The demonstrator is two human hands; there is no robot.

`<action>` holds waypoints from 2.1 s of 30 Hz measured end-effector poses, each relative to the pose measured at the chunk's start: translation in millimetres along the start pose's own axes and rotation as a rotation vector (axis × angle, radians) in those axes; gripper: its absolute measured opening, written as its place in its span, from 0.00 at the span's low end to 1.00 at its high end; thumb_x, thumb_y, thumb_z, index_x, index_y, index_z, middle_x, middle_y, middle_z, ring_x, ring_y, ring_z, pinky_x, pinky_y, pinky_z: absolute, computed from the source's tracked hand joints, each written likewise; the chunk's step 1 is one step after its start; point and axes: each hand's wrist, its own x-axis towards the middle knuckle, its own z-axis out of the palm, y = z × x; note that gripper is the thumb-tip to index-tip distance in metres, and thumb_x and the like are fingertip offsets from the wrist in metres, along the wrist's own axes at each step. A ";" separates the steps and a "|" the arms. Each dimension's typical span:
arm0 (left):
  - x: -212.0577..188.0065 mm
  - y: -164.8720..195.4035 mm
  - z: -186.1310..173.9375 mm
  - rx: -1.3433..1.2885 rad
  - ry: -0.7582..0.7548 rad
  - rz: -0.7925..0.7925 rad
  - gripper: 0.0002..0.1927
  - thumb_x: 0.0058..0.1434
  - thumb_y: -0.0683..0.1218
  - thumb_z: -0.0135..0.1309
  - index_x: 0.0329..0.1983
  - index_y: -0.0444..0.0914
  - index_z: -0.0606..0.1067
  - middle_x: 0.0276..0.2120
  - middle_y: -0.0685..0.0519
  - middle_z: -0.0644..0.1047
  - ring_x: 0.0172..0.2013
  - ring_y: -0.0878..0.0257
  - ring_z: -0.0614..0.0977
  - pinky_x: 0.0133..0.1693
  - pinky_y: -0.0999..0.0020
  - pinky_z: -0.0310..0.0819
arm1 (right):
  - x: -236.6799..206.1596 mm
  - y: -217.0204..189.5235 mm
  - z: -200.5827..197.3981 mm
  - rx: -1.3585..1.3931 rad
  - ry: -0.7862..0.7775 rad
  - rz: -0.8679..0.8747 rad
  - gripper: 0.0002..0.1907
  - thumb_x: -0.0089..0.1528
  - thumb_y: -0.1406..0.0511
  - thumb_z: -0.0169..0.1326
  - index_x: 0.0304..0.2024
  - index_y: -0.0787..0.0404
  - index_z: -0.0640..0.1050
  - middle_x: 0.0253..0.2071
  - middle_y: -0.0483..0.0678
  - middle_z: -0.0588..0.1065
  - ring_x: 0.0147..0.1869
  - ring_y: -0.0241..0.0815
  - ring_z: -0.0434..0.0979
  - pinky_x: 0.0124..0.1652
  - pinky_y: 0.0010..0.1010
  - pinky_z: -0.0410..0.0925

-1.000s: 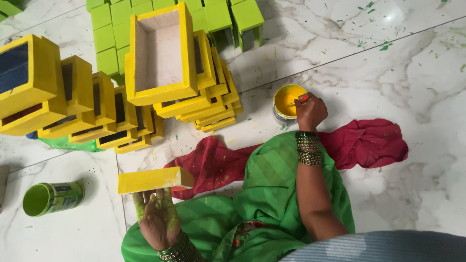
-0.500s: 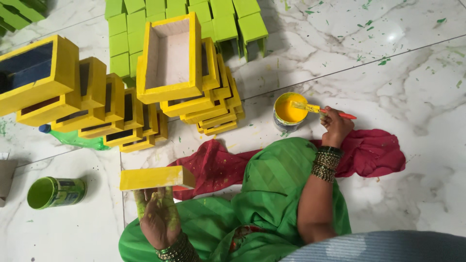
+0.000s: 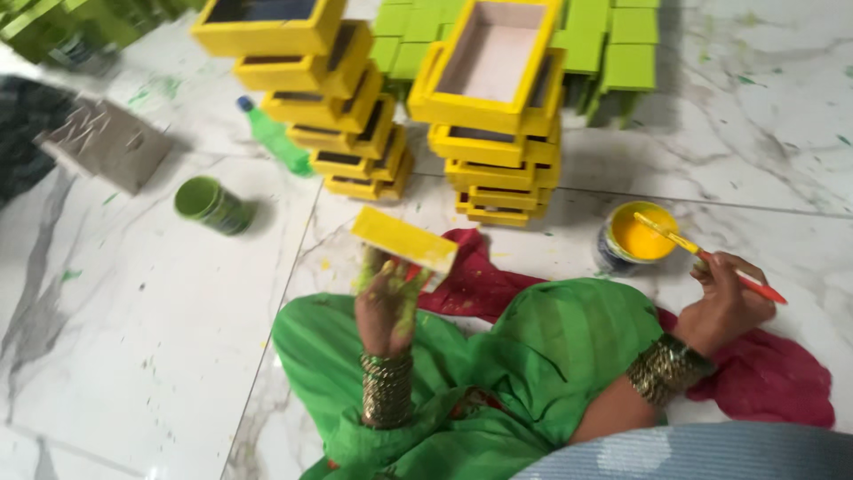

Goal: The person sits on the floor and paints wooden boxes yellow using a brush. They first paint a long flat wooden piece resting on their lap, then dip the brush into a yellow paint can and paint the frames and inner surfaces of stacked boxes, including a box with a red interior.

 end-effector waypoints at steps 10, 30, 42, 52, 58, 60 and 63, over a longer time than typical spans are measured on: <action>-7.9 3.1 11.6 -0.023 -0.091 -0.002 0.35 0.65 0.34 0.41 0.77 0.34 0.53 0.70 0.46 0.65 0.62 0.52 0.74 0.52 0.44 0.79 | -133.2 -45.5 131.4 0.075 -0.492 -0.081 0.07 0.63 0.76 0.63 0.43 0.73 0.78 0.41 0.57 0.79 0.40 0.46 0.82 0.45 0.36 0.78; 2.2 13.0 12.9 -0.017 -0.126 -0.015 0.36 0.66 0.33 0.38 0.79 0.34 0.51 0.71 0.45 0.63 0.62 0.52 0.71 0.57 0.44 0.75 | -140.9 -89.4 160.8 -0.298 -0.764 -0.122 0.08 0.55 0.78 0.61 0.38 0.71 0.80 0.38 0.57 0.80 0.40 0.46 0.83 0.42 0.31 0.76; 4.0 9.3 17.6 0.047 -0.077 -0.051 0.35 0.63 0.32 0.37 0.76 0.33 0.53 0.70 0.45 0.64 0.58 0.55 0.77 0.55 0.46 0.78 | -164.4 -76.1 202.1 -0.244 -0.792 -0.223 0.09 0.55 0.78 0.63 0.39 0.72 0.80 0.39 0.57 0.80 0.44 0.48 0.84 0.47 0.33 0.77; 10.3 19.4 14.7 -0.037 -0.100 0.007 0.33 0.67 0.32 0.38 0.77 0.33 0.54 0.68 0.46 0.66 0.55 0.59 0.77 0.54 0.46 0.78 | -152.8 -107.2 174.1 -0.336 -0.726 -0.145 0.09 0.54 0.80 0.61 0.38 0.71 0.80 0.37 0.57 0.80 0.42 0.45 0.83 0.45 0.30 0.76; 11.3 25.6 16.8 0.022 -0.039 -0.011 0.35 0.64 0.33 0.38 0.77 0.33 0.53 0.66 0.44 0.68 0.56 0.58 0.78 0.55 0.43 0.76 | -157.6 -97.5 180.4 -0.286 -0.647 -0.224 0.09 0.56 0.79 0.61 0.39 0.71 0.80 0.39 0.57 0.80 0.41 0.44 0.84 0.46 0.28 0.76; 10.6 24.7 16.7 -0.033 -0.123 0.002 0.36 0.66 0.32 0.38 0.79 0.33 0.53 0.67 0.44 0.67 0.54 0.60 0.77 0.57 0.40 0.76 | -160.0 -93.4 189.2 -0.293 -0.670 -0.236 0.10 0.56 0.78 0.62 0.40 0.71 0.80 0.39 0.57 0.80 0.42 0.45 0.84 0.45 0.29 0.76; 11.9 26.9 18.2 -0.090 -0.186 -0.002 0.35 0.68 0.32 0.38 0.80 0.35 0.53 0.66 0.45 0.67 0.54 0.60 0.77 0.57 0.39 0.77 | -160.3 -95.5 195.7 -0.341 -0.739 -0.228 0.09 0.55 0.78 0.62 0.39 0.72 0.80 0.38 0.57 0.80 0.42 0.47 0.84 0.44 0.30 0.76</action>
